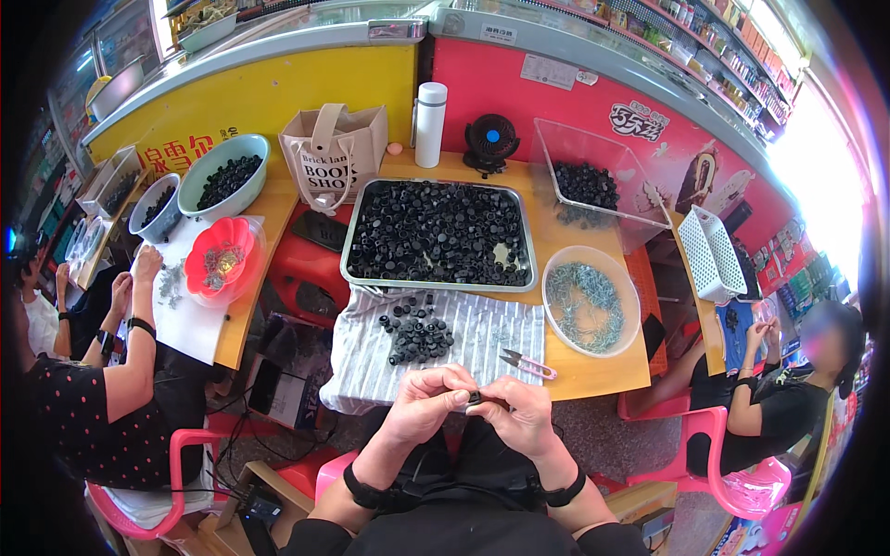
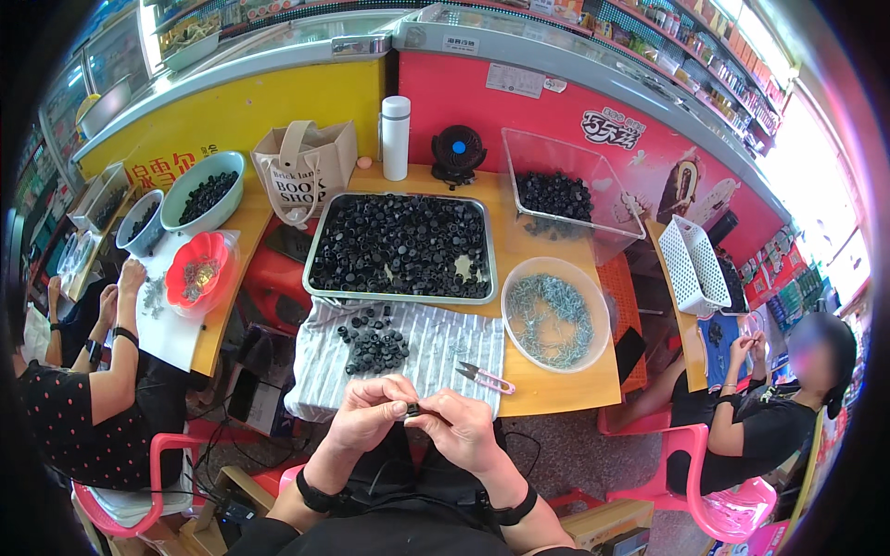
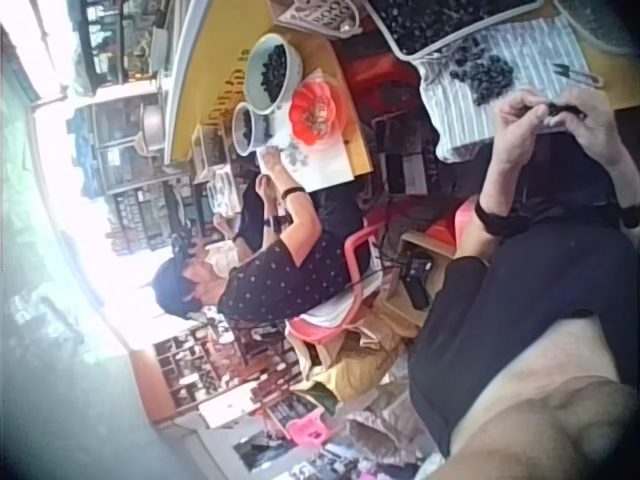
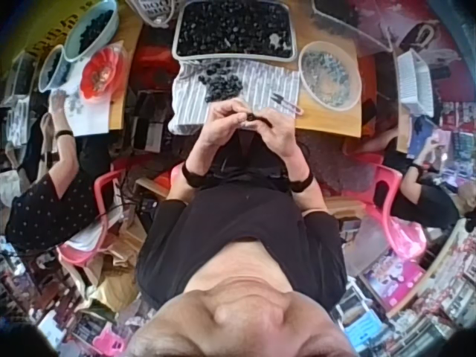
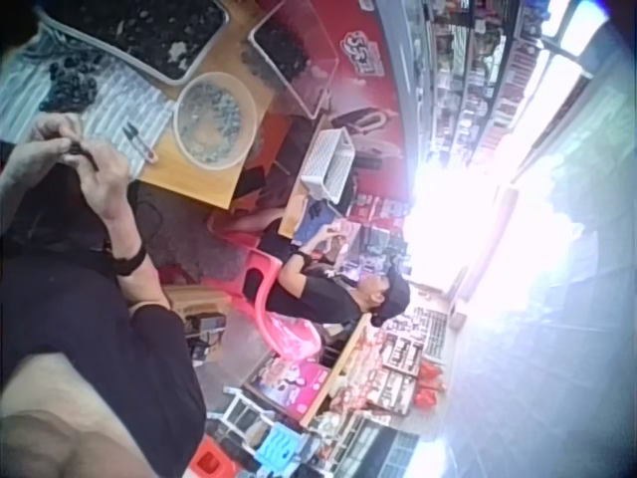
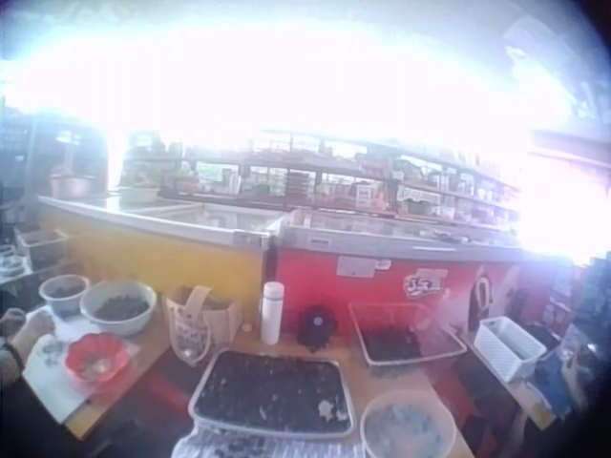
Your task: Assembling or sorting small black rubber/plastic components on a table.
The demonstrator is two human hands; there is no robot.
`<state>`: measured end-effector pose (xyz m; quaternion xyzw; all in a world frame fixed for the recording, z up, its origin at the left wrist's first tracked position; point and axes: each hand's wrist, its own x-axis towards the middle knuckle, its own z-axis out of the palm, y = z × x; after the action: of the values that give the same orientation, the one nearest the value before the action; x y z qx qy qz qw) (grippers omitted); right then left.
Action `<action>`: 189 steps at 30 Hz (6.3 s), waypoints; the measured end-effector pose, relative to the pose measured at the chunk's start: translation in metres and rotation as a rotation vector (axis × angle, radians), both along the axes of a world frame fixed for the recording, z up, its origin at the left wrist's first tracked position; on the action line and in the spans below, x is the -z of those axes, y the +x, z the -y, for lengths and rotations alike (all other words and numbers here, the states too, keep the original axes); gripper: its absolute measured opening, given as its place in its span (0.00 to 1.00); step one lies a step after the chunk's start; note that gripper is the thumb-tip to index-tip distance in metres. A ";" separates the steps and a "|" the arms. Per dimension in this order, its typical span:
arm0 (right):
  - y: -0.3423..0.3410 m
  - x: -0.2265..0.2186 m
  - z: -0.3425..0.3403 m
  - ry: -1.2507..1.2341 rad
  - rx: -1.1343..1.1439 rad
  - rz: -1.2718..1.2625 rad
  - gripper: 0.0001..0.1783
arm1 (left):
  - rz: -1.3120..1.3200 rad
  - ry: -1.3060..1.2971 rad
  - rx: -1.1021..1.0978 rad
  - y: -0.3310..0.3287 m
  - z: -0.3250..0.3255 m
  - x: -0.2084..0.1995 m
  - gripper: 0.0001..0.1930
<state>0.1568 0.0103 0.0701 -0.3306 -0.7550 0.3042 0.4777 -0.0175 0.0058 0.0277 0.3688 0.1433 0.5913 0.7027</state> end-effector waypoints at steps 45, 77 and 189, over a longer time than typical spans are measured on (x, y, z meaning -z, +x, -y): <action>0.121 -0.122 -0.259 0.110 0.704 0.042 0.24 | -0.258 -0.271 -0.072 -0.012 0.008 0.028 0.04; -0.017 0.053 -0.075 -0.334 0.049 0.227 0.02 | -0.269 -0.326 -0.147 -0.022 0.013 0.045 0.04; 0.041 0.076 -0.087 -0.479 0.344 -0.104 0.03 | -0.221 -0.346 -0.216 -0.003 -0.003 0.048 0.09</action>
<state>0.1978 0.0971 -0.0059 -0.5408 -0.5692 0.4050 0.4685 -0.0203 0.0089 -0.0205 0.2877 0.3573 0.5856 0.6683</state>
